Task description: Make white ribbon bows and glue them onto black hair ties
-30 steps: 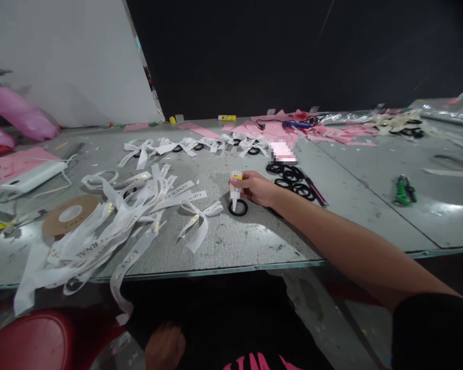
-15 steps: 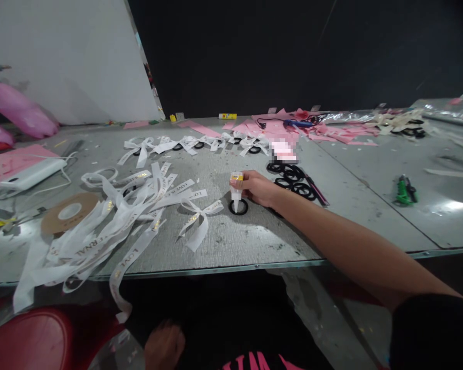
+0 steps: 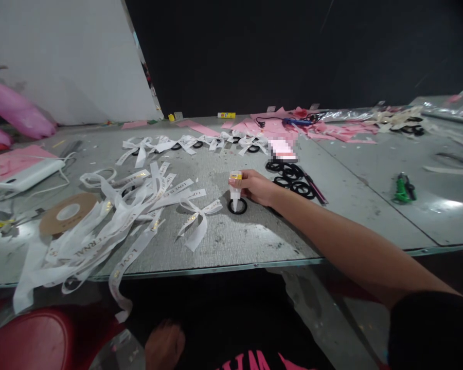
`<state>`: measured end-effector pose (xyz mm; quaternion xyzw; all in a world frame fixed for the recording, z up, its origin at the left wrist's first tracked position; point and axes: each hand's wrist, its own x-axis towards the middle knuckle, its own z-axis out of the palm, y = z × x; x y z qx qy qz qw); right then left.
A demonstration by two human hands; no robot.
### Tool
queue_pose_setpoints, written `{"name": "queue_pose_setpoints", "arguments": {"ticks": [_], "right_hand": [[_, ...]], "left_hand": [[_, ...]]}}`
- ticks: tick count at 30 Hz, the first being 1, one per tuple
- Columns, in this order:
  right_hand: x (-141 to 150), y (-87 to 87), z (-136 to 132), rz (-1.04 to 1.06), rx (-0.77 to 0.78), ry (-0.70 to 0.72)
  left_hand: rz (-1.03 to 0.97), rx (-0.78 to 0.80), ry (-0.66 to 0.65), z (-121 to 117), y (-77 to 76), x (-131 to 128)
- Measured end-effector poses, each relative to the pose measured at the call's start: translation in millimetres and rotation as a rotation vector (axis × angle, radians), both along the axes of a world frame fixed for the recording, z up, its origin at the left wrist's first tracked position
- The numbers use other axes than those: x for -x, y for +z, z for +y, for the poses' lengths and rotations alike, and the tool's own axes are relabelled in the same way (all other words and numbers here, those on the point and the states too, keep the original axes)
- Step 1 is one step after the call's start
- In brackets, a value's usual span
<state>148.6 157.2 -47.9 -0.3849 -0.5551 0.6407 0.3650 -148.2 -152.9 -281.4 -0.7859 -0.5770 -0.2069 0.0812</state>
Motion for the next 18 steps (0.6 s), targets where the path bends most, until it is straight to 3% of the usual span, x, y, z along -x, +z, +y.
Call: {"name": "queue_pose_setpoints", "arguments": {"ticks": [6,18], "right_hand": [[0,-0.5,0,0.007,-0.002,-0.004],[-2,-2.2,0,0.048,0.006,-0.004]], "left_hand": [[0.202,-0.071,-0.025,2,8.8,-1],[0.135,0.031,0.000,4,20.4,-8]]}}
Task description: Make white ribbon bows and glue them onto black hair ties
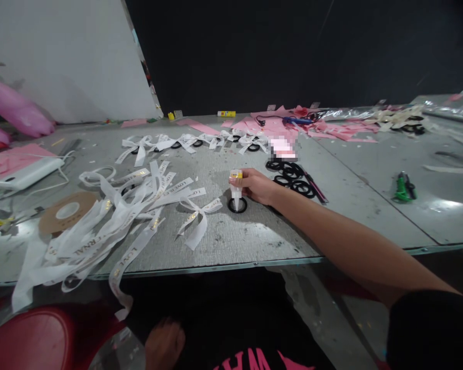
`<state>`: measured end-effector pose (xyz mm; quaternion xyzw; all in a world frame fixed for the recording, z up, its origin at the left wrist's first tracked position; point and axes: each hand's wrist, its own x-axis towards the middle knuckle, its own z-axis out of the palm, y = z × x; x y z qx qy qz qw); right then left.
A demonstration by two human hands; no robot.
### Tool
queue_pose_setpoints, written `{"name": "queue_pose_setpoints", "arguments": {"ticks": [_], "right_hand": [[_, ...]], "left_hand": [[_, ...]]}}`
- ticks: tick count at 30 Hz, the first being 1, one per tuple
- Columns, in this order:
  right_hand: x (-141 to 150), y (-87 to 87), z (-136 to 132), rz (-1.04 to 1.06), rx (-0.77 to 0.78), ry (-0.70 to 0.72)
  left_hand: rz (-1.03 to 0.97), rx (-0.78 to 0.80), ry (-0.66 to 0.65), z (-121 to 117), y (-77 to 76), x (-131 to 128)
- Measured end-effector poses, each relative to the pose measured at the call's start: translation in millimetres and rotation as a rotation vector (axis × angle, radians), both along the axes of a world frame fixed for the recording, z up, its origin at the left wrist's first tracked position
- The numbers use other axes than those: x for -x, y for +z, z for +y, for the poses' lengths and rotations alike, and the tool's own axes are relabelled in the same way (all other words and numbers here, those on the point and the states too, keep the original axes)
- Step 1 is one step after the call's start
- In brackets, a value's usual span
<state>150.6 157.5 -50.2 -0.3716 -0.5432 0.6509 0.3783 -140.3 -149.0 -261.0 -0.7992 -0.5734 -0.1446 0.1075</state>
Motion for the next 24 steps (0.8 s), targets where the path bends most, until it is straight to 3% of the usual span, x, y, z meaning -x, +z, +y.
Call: {"name": "queue_pose_setpoints", "arguments": {"ticks": [17,24], "right_hand": [[-0.5,0.8,-2.5,-0.030,-0.030,0.007],[0.4,2.5,-3.7,0.004,-0.019,-0.065]], "left_hand": [[0.121,-0.095,-0.038,1.0,-1.1,3.6],[0.061,-0.005,-0.006,-1.3,-3.7,2.5]]}}
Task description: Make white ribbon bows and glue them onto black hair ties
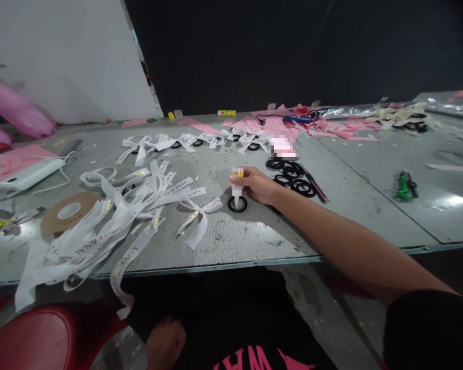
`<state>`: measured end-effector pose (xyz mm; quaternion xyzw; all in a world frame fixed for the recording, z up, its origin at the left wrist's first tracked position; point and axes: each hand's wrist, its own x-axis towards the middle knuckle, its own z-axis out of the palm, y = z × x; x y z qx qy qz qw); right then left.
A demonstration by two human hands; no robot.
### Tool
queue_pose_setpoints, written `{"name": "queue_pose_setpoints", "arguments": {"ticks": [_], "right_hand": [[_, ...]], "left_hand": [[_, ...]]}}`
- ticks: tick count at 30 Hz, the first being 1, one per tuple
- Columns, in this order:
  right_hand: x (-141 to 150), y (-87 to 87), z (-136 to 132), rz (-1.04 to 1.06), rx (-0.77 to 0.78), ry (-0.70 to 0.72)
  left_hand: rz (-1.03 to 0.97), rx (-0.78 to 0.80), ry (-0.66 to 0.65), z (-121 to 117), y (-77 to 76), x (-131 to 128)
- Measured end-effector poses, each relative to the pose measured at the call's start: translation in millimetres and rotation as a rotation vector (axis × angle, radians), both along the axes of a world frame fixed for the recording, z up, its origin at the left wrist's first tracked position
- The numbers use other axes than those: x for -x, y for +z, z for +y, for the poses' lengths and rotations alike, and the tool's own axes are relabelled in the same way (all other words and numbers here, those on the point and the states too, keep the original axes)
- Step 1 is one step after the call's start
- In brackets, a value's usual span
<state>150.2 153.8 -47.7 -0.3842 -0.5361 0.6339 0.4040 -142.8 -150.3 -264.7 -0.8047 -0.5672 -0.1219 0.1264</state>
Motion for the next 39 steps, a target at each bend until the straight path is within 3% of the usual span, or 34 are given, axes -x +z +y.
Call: {"name": "queue_pose_setpoints", "arguments": {"ticks": [10,14,17,19,21,24,26,28,31,34,39], "right_hand": [[-7,-0.8,13,0.149,-0.151,-0.293],[-13,-2.7,22,0.014,-0.220,-0.423],[-18,-6.5,29,-0.080,-0.276,-0.482],[-22,-10.0,33,-0.106,-0.310,-0.494],[-25,-14.1,38,-0.138,-0.346,-0.501],[-30,-20.3,45,-0.270,-0.402,-0.504],[-32,-23.4,48,-0.380,-0.437,-0.512],[-35,-25.5,50,-0.433,-0.461,-0.511],[-39,-27.2,51,-0.431,-0.469,-0.483],[-42,-28.3,52,-0.447,-0.447,-0.472],[-45,-30.6,56,-0.500,-0.482,-0.474]], "left_hand": [[0.003,-0.059,0.003,1,1.5,-1],[-0.056,-0.080,-0.007,6,8.4,-2],[-0.252,-0.036,-0.066,14,39.6,-9],[-0.366,-0.001,-0.131,23,79.4,-17],[-0.410,-0.026,-0.170,42,129.5,-27],[-0.397,0.031,-0.193,93,200.4,-38],[-0.326,0.033,-0.152,138,231.0,-41],[-0.202,0.109,-0.165,181,245.1,-41],[-0.026,0.249,-0.272,226,245.3,-42],[0.046,0.341,-0.264,243,238.8,-49],[0.048,0.371,-0.283,251,238.8,-56]]}}
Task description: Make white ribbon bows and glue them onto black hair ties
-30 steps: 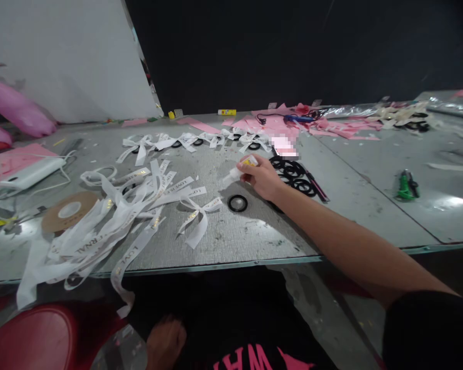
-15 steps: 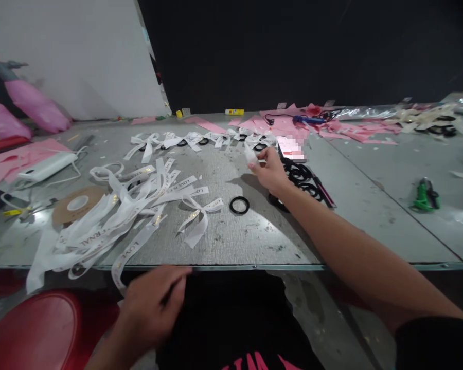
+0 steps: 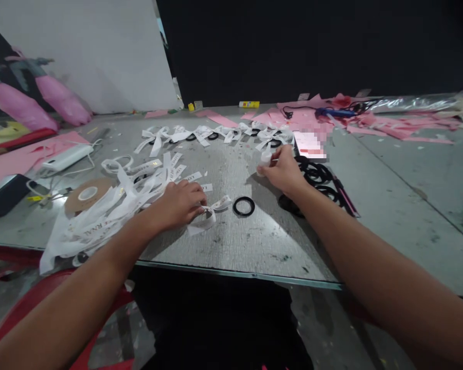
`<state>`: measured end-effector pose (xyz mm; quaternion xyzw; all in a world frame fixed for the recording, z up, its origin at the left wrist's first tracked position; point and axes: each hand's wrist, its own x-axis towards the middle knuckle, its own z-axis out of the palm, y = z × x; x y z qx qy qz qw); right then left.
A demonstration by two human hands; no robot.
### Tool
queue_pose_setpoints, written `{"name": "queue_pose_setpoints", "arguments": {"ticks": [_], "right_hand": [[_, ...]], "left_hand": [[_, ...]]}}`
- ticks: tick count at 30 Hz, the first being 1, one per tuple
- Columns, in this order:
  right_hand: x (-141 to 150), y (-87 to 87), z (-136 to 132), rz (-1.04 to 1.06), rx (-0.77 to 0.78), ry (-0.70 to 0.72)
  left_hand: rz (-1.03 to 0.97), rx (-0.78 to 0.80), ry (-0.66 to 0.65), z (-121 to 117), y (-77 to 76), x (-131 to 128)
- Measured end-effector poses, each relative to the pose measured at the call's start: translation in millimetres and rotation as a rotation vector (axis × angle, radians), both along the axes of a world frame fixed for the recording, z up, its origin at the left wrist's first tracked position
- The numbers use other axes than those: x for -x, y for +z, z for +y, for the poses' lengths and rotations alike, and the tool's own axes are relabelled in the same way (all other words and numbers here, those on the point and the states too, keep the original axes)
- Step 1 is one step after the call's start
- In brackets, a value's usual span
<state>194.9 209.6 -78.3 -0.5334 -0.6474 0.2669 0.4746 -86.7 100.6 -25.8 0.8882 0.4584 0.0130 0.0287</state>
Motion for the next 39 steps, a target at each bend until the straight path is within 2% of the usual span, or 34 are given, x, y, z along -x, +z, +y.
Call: {"name": "queue_pose_setpoints", "arguments": {"ticks": [4,6,8,10,12,14,15,17,20,23,28,31,36,39], "right_hand": [[1,6.3,-4,-0.050,-0.042,-0.069],[2,19.9,-13,-0.071,-0.141,-0.168],[4,41.4,-32,-0.092,-0.283,-0.230],[8,65.5,-59,-0.073,-0.296,-0.141],[13,84.0,-91,-0.052,-0.129,0.100],[17,90.6,-119,-0.049,0.081,0.337],[19,89.1,-130,-0.054,0.169,0.394],[19,79.8,-143,-0.035,0.238,0.388],[15,62.6,-146,0.019,0.241,0.300],[14,53.9,-142,0.040,0.279,0.263],[20,54.4,-137,-0.033,0.343,0.220],[25,56.5,-138,-0.158,0.292,0.157],[29,54.3,-140,-0.233,0.227,0.144],[29,49.1,-139,-0.228,0.207,0.149]], "left_hand": [[-0.079,0.009,0.005,-2,6.2,-1],[-0.199,-0.023,0.016,-11,10.8,-6],[-0.330,-0.092,0.019,-25,15.2,-15],[-0.410,-0.174,0.010,-39,18.2,-27],[-0.447,-0.253,0.009,-50,18.8,-40],[-0.469,-0.286,-0.018,-54,17.7,-50],[-0.483,-0.269,-0.037,-54,16.6,-54],[-0.542,-0.155,-0.070,-52,13.8,-59],[-0.707,0.166,-0.040,-45,6.6,-61],[-0.940,0.437,0.127,-38,-3.4,-63],[-1.200,0.615,0.423,-27,-12.9,-67],[-1.231,0.592,0.521,-23,-11.9,-69],[-1.133,0.358,0.550,-21,-10.1,-71],[-1.091,0.286,0.566,-22,-10.2,-72]]}}
